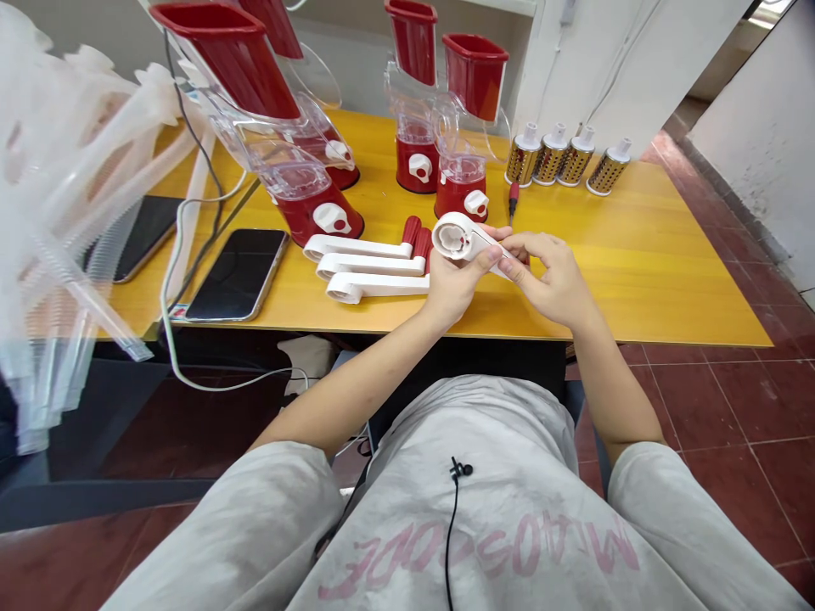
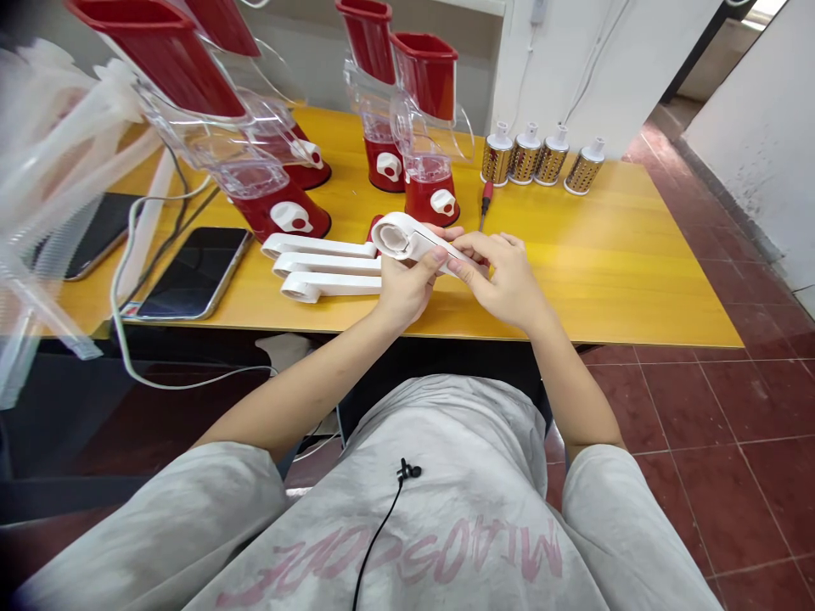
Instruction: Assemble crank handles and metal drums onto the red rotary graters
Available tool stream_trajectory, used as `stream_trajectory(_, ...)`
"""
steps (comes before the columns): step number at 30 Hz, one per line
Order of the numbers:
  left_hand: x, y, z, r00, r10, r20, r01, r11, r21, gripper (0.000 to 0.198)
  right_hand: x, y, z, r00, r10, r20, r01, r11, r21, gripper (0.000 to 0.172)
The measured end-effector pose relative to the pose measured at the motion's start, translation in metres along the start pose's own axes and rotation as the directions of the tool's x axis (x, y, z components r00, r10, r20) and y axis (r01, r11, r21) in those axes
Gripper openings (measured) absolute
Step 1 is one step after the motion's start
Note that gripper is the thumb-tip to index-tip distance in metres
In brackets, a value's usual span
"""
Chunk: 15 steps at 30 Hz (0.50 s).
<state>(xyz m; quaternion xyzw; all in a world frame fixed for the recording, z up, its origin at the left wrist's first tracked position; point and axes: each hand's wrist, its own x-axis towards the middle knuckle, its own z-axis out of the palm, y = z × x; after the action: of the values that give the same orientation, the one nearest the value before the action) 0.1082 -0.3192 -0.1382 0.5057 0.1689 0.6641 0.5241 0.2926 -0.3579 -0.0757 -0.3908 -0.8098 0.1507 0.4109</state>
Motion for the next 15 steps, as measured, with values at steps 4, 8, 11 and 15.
stream_trajectory(4,-0.002,0.0,-0.001,0.999,-0.016,-0.043,0.017,1.0,0.02,0.057,-0.001,-0.003,0.006,1.0,-0.005,-0.011,0.004,0.997,-0.073,0.04)
stream_trajectory(8,-0.002,-0.002,-0.003,0.997,-0.02,-0.069,0.022,0.999,0.032,0.061,-0.001,-0.003,0.013,1.0,-0.008,-0.027,0.006,0.997,-0.081,0.037)
stream_trajectory(11,0.0,-0.003,-0.004,0.997,-0.048,-0.068,0.051,0.998,0.048,0.065,0.0,-0.004,0.016,0.998,-0.009,-0.06,0.004,0.997,-0.073,0.039)
stream_trajectory(15,0.003,-0.002,-0.003,0.997,-0.081,0.004,0.081,0.995,0.05,0.079,0.0,-0.005,0.015,0.992,0.066,-0.11,-0.057,0.995,0.081,0.052)
